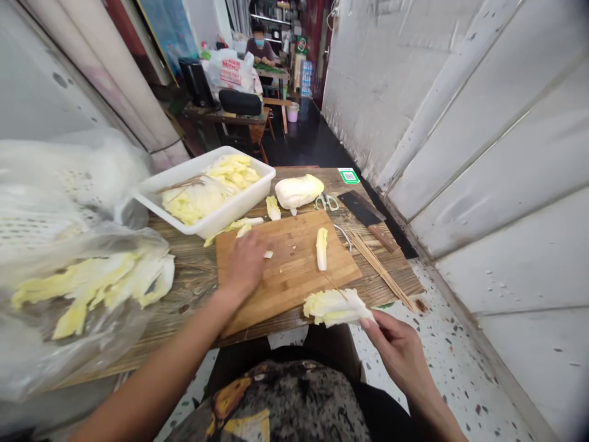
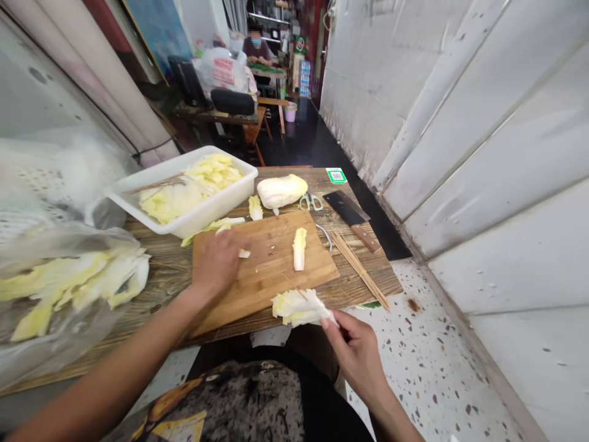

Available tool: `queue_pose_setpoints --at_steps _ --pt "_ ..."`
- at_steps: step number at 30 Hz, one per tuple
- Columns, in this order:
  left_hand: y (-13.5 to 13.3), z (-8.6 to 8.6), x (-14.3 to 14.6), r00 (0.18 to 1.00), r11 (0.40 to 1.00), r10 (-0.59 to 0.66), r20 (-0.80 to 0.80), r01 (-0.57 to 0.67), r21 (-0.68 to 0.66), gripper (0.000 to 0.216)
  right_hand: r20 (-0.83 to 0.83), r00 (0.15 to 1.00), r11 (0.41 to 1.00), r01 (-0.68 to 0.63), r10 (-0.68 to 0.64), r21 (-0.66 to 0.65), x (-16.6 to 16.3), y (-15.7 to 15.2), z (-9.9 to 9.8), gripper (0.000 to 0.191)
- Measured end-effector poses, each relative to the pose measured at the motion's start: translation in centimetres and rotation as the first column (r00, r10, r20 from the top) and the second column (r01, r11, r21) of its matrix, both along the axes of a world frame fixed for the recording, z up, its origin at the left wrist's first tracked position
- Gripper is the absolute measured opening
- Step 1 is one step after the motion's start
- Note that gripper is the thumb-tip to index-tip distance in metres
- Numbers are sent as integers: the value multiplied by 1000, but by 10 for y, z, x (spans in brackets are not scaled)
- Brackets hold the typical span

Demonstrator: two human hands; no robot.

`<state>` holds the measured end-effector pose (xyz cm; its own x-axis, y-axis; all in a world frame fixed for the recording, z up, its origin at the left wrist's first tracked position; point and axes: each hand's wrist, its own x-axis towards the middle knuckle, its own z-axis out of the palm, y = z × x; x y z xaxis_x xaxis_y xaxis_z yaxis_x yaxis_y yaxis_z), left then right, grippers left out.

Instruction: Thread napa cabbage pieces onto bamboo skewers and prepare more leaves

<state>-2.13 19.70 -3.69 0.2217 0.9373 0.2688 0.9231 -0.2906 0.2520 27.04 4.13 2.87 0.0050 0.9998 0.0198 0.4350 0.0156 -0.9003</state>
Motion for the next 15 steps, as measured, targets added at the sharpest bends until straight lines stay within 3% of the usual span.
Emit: queue_pose_setpoints --at_steps 2,4,7,12,15 --pt "7 5 -30 986 986 159 -45 -161 -51 34 -19 1000 1000 -10 10 -4 0 3 -1 30" --pt "16 8 -53 978 972 190 -88 -200 -122 30 -36 999 1000 -21 21 -2 -2 6 -2 30" --pt "28 7 -67 988 968 102 -118 -126 -217 31 -58 997 999 -41 42 17 -9 9 0 29" --pt "33 -4 -62 988 962 -33 -154 -11 -274 33 -66 996 998 -50 53 47 -17 8 4 28" --pt "35 1 -62 983 949 -73 -171 15 -316 35 -51 998 997 -35 38 66 -17 5 6 29"
